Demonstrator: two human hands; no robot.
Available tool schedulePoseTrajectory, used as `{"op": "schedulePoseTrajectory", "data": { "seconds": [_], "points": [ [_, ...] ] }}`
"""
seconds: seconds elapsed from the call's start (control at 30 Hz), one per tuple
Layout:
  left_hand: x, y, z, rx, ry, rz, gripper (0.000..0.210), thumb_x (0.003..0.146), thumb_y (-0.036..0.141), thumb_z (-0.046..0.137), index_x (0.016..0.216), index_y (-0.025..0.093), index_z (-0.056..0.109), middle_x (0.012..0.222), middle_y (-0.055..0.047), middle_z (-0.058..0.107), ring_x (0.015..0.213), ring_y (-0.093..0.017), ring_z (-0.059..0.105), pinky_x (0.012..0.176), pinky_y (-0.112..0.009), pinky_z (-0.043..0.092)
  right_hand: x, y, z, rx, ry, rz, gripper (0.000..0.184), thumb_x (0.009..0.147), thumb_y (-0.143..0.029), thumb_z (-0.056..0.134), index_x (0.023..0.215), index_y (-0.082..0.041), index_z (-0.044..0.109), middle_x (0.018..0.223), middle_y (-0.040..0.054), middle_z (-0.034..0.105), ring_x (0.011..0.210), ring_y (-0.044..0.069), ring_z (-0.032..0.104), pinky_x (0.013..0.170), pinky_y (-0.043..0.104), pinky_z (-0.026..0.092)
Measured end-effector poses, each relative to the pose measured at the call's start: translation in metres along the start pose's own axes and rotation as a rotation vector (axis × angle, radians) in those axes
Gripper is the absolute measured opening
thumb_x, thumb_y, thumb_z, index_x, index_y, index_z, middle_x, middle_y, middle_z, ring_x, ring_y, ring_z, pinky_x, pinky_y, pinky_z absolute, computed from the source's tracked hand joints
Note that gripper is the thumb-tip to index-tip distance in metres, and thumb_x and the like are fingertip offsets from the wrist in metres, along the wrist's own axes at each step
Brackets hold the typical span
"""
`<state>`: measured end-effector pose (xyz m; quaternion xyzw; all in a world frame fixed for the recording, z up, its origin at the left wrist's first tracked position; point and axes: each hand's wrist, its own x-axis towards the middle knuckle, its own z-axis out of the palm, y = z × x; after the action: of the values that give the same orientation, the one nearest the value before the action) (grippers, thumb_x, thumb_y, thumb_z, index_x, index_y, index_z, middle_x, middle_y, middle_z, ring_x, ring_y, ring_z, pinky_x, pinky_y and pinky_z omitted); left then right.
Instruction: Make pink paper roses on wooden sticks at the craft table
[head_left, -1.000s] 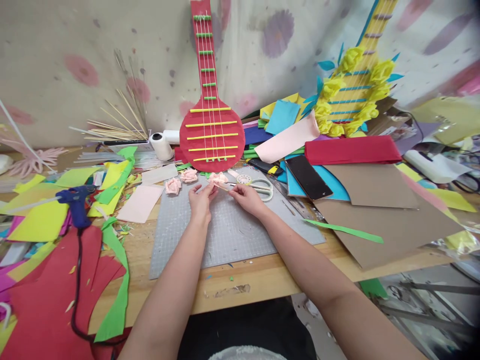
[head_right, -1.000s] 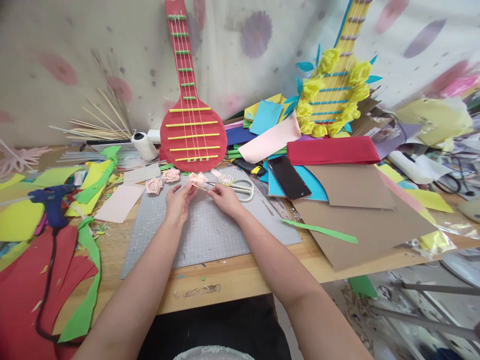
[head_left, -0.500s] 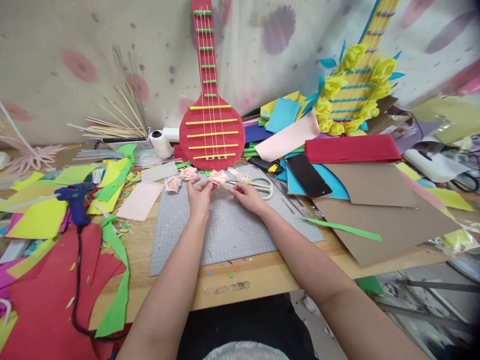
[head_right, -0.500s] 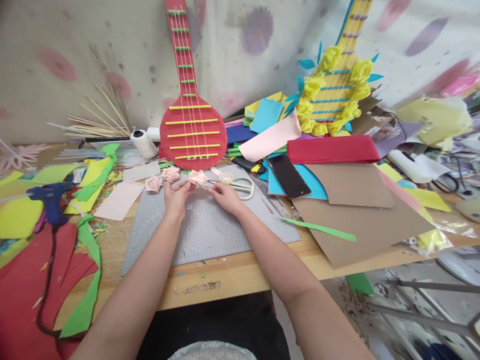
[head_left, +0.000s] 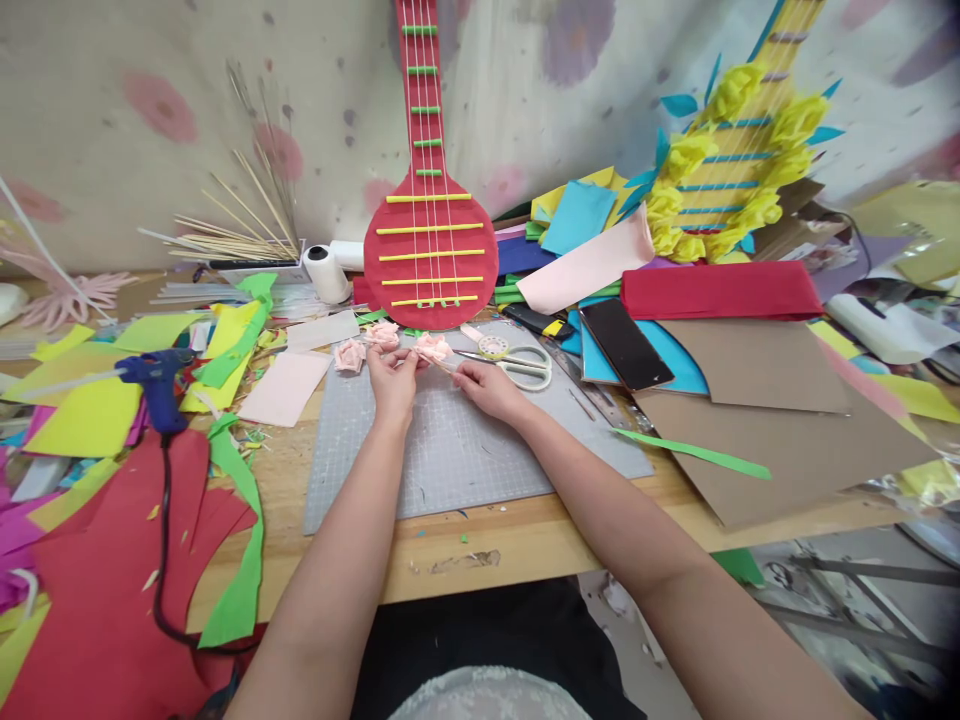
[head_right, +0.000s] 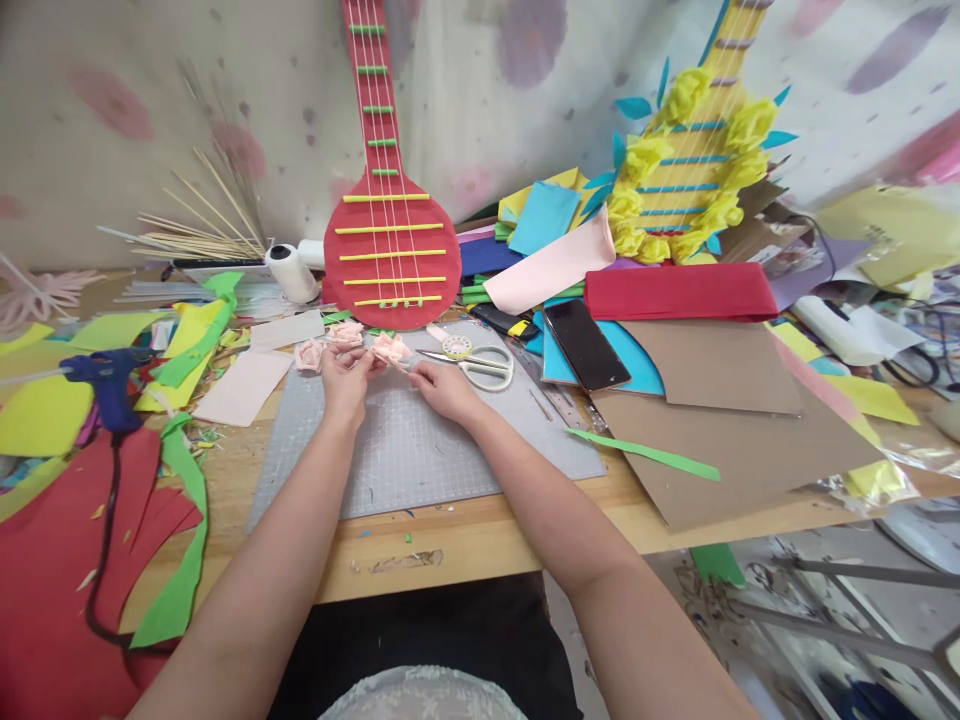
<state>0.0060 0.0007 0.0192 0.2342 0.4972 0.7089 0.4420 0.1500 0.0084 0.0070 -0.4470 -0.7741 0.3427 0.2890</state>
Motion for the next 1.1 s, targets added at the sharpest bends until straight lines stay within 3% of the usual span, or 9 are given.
{"op": "schedulePoseTrajectory", "data": {
  "seconds": [0.23,0.37,0.5,0.8,1.1],
  "points": [
    [-0.0010,0.0003,0.0023,-0.020,0.031,-0.097,0.030,0.071,0.008,0.060,0.085,0.019,0.037,0.065,0.003,0.060,0.054,-0.010,0.061,0.065,-0.028,0.052,0.0012,0.0009,0.0033,-0.038,0.041,0.039,0.022,0.083,-0.029,0.041,0.067,-0.018,0.053,0.061,-0.0018,0.052,0.059,0.011,0.045,0.058,0.022,0.031],
    [-0.0026,0.0004,0.0032,-0.087,-0.030,-0.156,0.036,0.064,0.000,0.065,0.085,0.018,0.040,0.069,0.000,0.063,0.063,-0.011,0.064,0.075,-0.031,0.052,0.0014,0.0046,0.0036,-0.030,0.089,0.058,0.020,0.083,-0.028,0.042,0.071,-0.018,0.056,0.064,-0.0012,0.054,0.062,0.012,0.047,0.060,0.023,0.033],
    [-0.0005,-0.0021,0.0013,-0.132,-0.012,-0.212,0.037,0.063,-0.003,0.063,0.083,0.017,0.040,0.068,-0.001,0.063,0.063,-0.011,0.064,0.078,-0.033,0.051,0.0017,0.0056,0.0035,-0.038,0.068,0.031,0.022,0.084,-0.028,0.041,0.071,-0.019,0.056,0.063,-0.0012,0.054,0.062,0.012,0.048,0.060,0.023,0.034],
    [-0.0009,-0.0044,0.0053,-0.178,-0.008,-0.147,0.042,0.064,-0.005,0.061,0.080,0.020,0.031,0.064,0.003,0.062,0.062,-0.009,0.063,0.072,-0.029,0.053,0.0010,0.0024,0.0041,-0.053,0.041,0.006,0.021,0.085,-0.027,0.040,0.072,-0.020,0.055,0.062,-0.0014,0.053,0.061,0.013,0.048,0.062,0.023,0.034],
    [-0.0043,-0.0032,0.0071,-0.166,0.088,-0.273,0.038,0.067,-0.001,0.062,0.084,0.018,0.034,0.070,-0.002,0.063,0.062,-0.011,0.064,0.068,-0.025,0.054,0.0005,0.0032,0.0051,-0.118,0.088,-0.001,0.021,0.086,-0.029,0.040,0.077,-0.019,0.056,0.067,0.0001,0.056,0.062,0.013,0.048,0.061,0.023,0.033]
  ]
}}
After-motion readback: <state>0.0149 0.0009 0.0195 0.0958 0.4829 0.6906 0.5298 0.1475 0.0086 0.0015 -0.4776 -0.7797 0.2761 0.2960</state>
